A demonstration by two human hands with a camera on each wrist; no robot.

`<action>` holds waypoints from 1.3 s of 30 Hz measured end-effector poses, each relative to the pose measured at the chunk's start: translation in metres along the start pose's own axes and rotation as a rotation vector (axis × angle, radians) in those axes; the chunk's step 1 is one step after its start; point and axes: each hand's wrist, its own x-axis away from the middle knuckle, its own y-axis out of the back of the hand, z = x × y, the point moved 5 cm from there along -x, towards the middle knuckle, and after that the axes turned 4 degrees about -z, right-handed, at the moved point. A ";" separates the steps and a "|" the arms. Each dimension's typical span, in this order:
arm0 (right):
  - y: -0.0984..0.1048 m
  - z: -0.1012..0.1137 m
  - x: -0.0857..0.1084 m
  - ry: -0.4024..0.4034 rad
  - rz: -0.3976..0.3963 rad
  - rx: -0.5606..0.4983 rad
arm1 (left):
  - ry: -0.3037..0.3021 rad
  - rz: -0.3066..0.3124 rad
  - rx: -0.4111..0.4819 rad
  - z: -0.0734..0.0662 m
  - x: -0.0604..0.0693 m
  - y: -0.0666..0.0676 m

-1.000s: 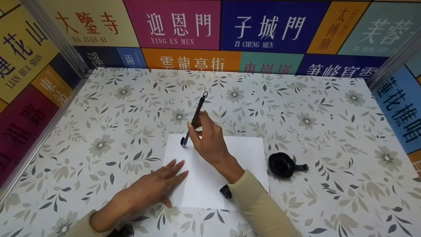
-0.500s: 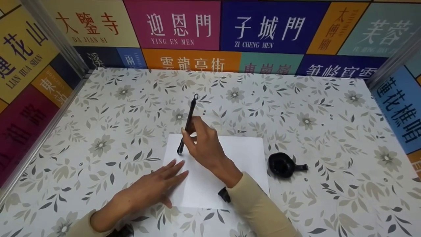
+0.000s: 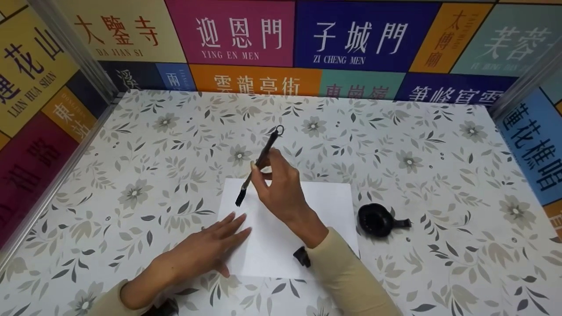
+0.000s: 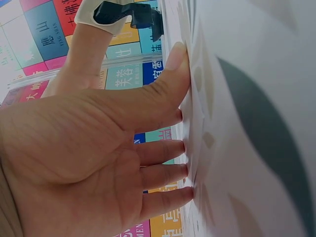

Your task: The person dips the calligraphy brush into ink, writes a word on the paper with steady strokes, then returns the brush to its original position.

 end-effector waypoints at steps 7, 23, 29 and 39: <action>-0.003 -0.015 0.004 -0.044 -0.022 0.020 | -0.001 -0.001 -0.010 0.000 0.000 -0.001; -0.005 -0.022 0.005 -0.068 -0.001 -0.015 | -0.016 -0.021 0.006 0.001 0.000 -0.001; -0.005 -0.022 0.005 -0.077 0.021 0.017 | -0.023 -0.025 0.010 0.001 0.001 -0.001; -0.003 -0.018 0.002 -0.089 0.088 0.042 | -0.010 -0.008 0.000 0.001 0.000 -0.002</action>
